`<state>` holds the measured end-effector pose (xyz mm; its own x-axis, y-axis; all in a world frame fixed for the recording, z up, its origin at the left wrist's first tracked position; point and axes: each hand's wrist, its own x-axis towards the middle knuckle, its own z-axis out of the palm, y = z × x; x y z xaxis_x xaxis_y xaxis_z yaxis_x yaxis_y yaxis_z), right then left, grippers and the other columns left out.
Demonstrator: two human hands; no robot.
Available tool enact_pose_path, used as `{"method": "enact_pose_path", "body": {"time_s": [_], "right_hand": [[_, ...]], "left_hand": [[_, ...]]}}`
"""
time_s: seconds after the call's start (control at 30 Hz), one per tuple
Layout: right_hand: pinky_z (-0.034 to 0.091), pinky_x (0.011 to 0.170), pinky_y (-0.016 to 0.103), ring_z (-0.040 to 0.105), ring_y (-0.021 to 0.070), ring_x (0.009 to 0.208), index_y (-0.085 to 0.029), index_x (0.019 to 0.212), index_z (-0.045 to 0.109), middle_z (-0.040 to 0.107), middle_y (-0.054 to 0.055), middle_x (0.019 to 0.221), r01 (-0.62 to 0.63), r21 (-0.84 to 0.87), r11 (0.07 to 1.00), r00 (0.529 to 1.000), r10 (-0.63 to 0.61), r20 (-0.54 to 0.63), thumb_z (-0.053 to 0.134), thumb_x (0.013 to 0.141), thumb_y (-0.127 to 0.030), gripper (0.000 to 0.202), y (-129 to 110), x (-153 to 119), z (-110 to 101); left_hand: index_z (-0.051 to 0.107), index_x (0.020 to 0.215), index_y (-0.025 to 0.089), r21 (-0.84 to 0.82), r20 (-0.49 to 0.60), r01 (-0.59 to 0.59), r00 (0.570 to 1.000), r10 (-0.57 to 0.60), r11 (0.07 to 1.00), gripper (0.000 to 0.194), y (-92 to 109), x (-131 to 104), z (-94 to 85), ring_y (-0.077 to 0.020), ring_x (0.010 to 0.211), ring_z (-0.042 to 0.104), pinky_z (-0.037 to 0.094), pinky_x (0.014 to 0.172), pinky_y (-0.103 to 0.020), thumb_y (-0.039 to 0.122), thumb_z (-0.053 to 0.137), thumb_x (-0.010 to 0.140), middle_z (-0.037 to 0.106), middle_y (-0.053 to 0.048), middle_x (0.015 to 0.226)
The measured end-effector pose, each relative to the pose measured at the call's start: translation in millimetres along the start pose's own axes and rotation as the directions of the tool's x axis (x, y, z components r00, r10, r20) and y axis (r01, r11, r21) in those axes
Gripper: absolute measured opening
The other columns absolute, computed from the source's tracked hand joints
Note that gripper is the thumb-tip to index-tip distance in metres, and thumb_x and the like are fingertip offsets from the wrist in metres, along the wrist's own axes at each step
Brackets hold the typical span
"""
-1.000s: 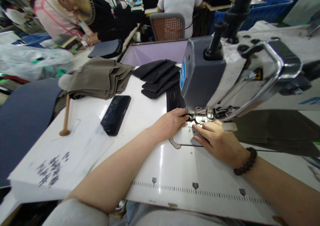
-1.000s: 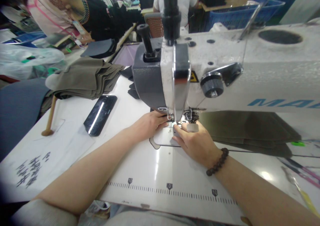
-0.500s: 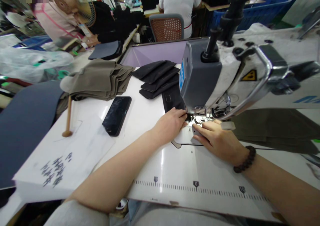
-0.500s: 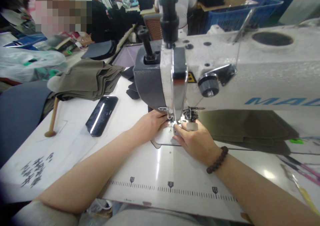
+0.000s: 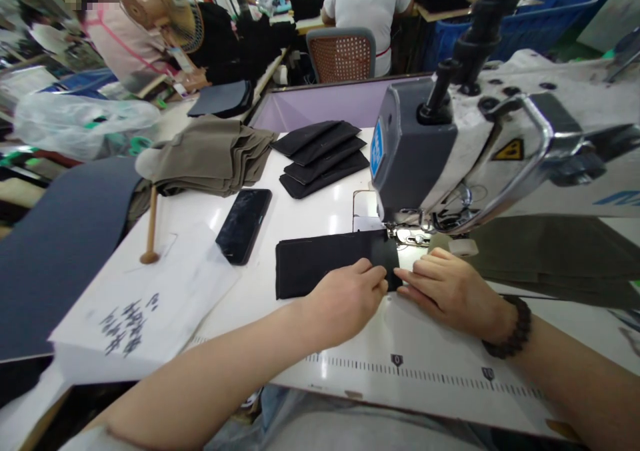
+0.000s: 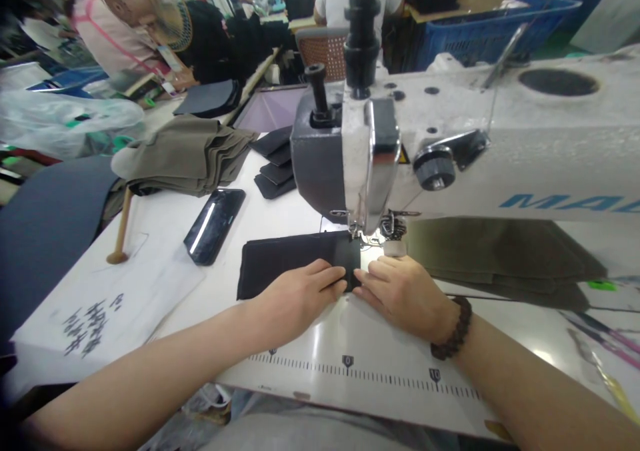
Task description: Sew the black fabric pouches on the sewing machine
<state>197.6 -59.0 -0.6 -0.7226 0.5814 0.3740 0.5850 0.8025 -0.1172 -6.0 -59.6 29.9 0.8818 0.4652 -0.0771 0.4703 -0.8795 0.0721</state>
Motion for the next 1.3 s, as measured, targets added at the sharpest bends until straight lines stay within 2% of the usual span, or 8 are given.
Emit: {"method": "enact_pose_path", "body": {"time_s": [0.13, 0.43, 0.57, 0.83, 1.03, 1.13, 1.3], "right_hand": [[0.033, 0.058, 0.027, 0.042, 0.011, 0.055, -0.012, 0.081, 0.064, 0.05, 0.001, 0.057, 0.056, 0.015, 0.998, 0.998, -0.056, -0.015, 0.041, 0.088, -0.025, 0.027, -5.7, 0.2, -3.2], [0.033, 0.057, 0.028, 0.045, 0.012, 0.057, -0.011, 0.089, 0.063, 0.053, 0.002, 0.061, -0.016, -0.018, 1.0, 1.0, 0.017, 0.023, 0.043, 0.087, -0.028, 0.026, -1.8, -1.5, 3.1], [0.035, 0.063, 0.029, 0.048, 0.0131, 0.061, -0.01, 0.093, 0.062, 0.055, 0.003, 0.066, -0.071, -0.043, 0.997, 0.996, 0.073, 0.054, 0.042, 0.088, -0.029, 0.028, 0.8, -0.2, 5.2], [0.036, 0.067, 0.03, 0.051, 0.0151, 0.065, -0.01, 0.101, 0.059, 0.058, 0.005, 0.073, -0.158, -0.087, 0.984, 0.985, 0.163, 0.061, 0.044, 0.086, -0.032, 0.03, 4.7, 1.9, 10.5], [0.037, 0.068, 0.031, 0.051, 0.0164, 0.066, -0.01, 0.098, 0.06, 0.058, 0.005, 0.071, -0.177, -0.088, 0.98, 0.982, 0.182, 0.056, 0.045, 0.085, -0.031, 0.029, 5.1, 3.4, 9.4], [0.037, 0.07, 0.032, 0.051, 0.0166, 0.068, -0.011, 0.1, 0.06, 0.058, 0.006, 0.073, -0.189, -0.064, 0.98, 0.978, 0.193, 0.078, 0.044, 0.086, -0.031, 0.029, 5.3, 3.7, 9.1], [0.037, 0.069, 0.031, 0.051, 0.0166, 0.068, -0.011, 0.099, 0.06, 0.058, 0.005, 0.072, -0.205, -0.063, 0.977, 0.975, 0.21, 0.075, 0.045, 0.085, -0.031, 0.027, 4.6, 3.4, 8.5]], "left_hand": [[0.055, 0.097, 0.006, -0.04, -0.048, -0.024, 0.999, 0.022, 0.999, 0.023, -1.6, -1.7, 5.7, -0.0191, 0.1, 0.051, 0.045, 0.085, -0.029, 0.013, 0.035, 0.087, 0.057, -0.012, 0.105], [0.055, 0.102, 0.002, 0.019, -0.139, -0.036, 0.99, 0.038, 0.999, 0.026, -11.2, 4.1, 10.8, -0.0185, 0.108, 0.05, 0.037, 0.098, -0.027, 0.011, 0.036, 0.085, 0.057, -0.012, 0.109], [0.053, 0.106, 0.001, 0.02, -0.171, -0.026, 0.985, 0.029, 0.999, 0.027, -19.9, 9.0, 14.1, -0.0188, 0.11, 0.049, 0.037, 0.098, -0.028, 0.01, 0.039, 0.084, 0.056, -0.013, 0.112], [0.054, 0.104, 0.002, -0.041, -0.173, 0.02, 0.985, -0.026, 0.999, 0.024, -35.7, 21.3, 12.9, -0.0196, 0.11, 0.048, 0.04, 0.096, -0.027, 0.01, 0.048, 0.082, 0.054, -0.013, 0.113], [0.056, 0.1, 0.007, -0.12, -0.124, 0.092, 0.987, -0.107, 0.988, 0.019, -44.6, 31.8, 9.4, -0.0173, 0.105, 0.05, 0.042, 0.092, -0.027, 0.01, 0.044, 0.084, 0.055, -0.01, 0.105], [0.057, 0.096, 0.008, -0.102, -0.113, 0.111, 0.986, -0.123, 0.989, 0.018, -48.4, 35.5, 9.4, -0.0173, 0.103, 0.05, 0.043, 0.09, -0.027, 0.01, 0.044, 0.084, 0.056, -0.01, 0.102], [0.057, 0.096, 0.01, -0.058, -0.175, 0.138, 0.974, -0.146, 0.989, 0.019, -52.9, 38.4, 14.6, -0.017, 0.103, 0.051, 0.043, 0.091, -0.028, 0.011, 0.041, 0.086, 0.055, -0.009, 0.106]]}}
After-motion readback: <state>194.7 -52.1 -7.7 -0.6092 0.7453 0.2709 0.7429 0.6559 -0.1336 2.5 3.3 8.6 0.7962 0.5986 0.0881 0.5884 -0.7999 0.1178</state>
